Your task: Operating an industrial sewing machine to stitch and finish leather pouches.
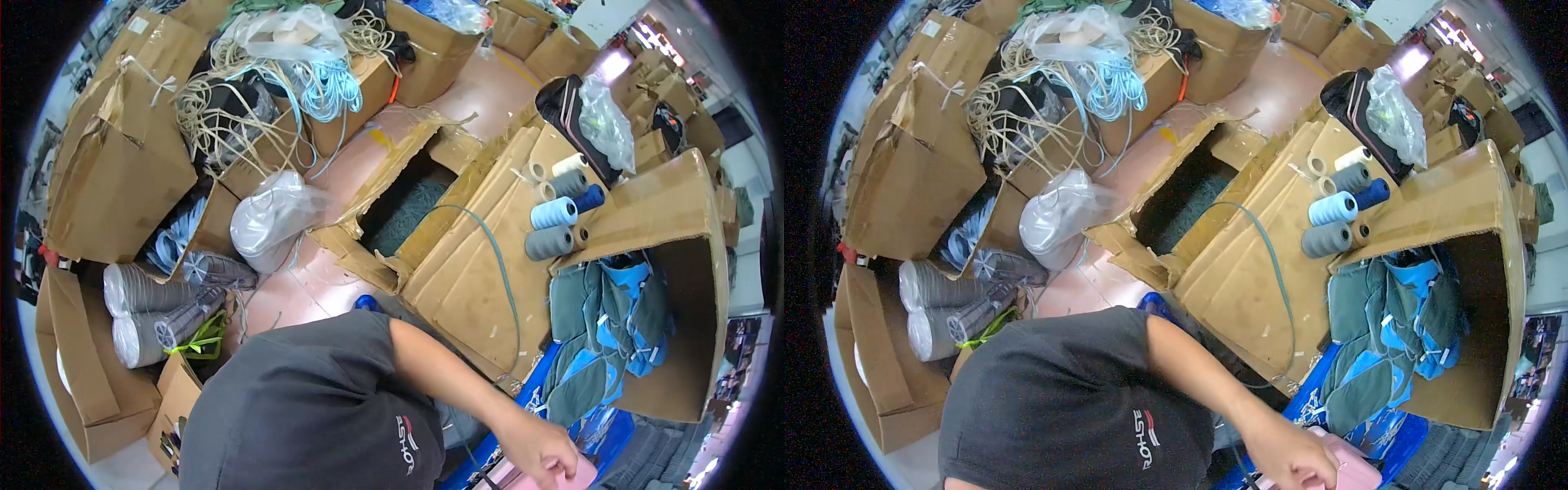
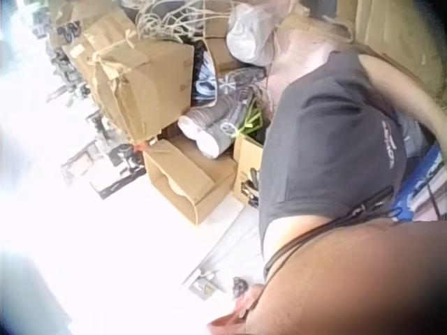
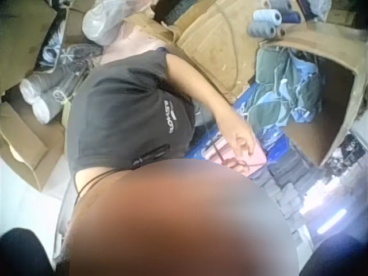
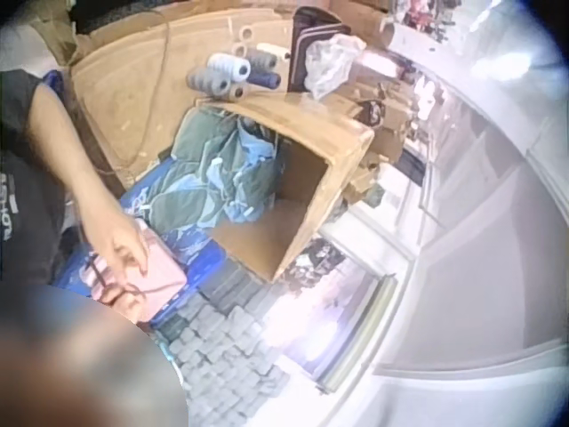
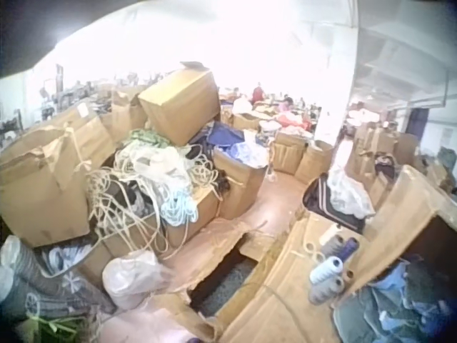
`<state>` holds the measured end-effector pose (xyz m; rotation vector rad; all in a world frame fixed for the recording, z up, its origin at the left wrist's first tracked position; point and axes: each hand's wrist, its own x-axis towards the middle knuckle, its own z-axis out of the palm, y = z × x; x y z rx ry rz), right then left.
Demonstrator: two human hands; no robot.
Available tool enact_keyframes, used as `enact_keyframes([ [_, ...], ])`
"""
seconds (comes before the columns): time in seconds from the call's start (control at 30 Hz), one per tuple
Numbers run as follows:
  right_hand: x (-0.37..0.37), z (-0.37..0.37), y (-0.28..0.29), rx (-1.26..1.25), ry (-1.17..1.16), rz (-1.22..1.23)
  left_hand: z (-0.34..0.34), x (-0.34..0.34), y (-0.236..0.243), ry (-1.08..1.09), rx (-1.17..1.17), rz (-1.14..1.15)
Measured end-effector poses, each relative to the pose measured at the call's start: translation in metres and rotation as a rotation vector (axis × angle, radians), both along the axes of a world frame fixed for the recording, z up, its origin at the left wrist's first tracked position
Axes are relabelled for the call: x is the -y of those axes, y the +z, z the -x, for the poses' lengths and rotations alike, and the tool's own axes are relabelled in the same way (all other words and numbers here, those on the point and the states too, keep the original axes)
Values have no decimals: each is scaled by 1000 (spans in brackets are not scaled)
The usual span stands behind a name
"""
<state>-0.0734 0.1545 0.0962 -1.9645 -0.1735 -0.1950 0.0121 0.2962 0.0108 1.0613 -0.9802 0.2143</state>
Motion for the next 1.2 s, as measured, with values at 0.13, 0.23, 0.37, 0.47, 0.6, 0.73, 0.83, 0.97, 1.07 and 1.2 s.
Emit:
enact_keyframes([
  [0.13, 5, 4, -8, -83, -19, 46, 1, 24, 15, 66, -52, 172],
  [0.23, 22, 16, -13, -260, -78, -44, 1, 44, 10, 39, -120, 157],
  [0.37, 40, 39, -20, -212, -171, -113, -8, 64, 5, -382, -374, -12],
  [0.47, 34, 42, -21, -241, -478, -256, -14, 66, 12, -391, -365, 43],
  [0.6, 63, 55, -44, -117, -260, -143, -15, 78, 16, -439, -311, -117],
  [0.73, 75, 70, -42, -106, -330, -233, -11, 104, 40, -532, -377, -225],
  [0.83, 87, 80, -42, -110, -426, -306, -11, 129, 48, -678, -438, -315],
  [0.97, 105, 93, -45, -74, -502, -404, -9, 163, 43, -812, -468, -320],
  [1.07, 113, 91, -51, -16, -552, -391, -9, 179, 39, -845, -551, -345],
  [1.2, 133, 83, -59, 32, -496, -163, -15, 190, 29, -817, -579, -402],
])
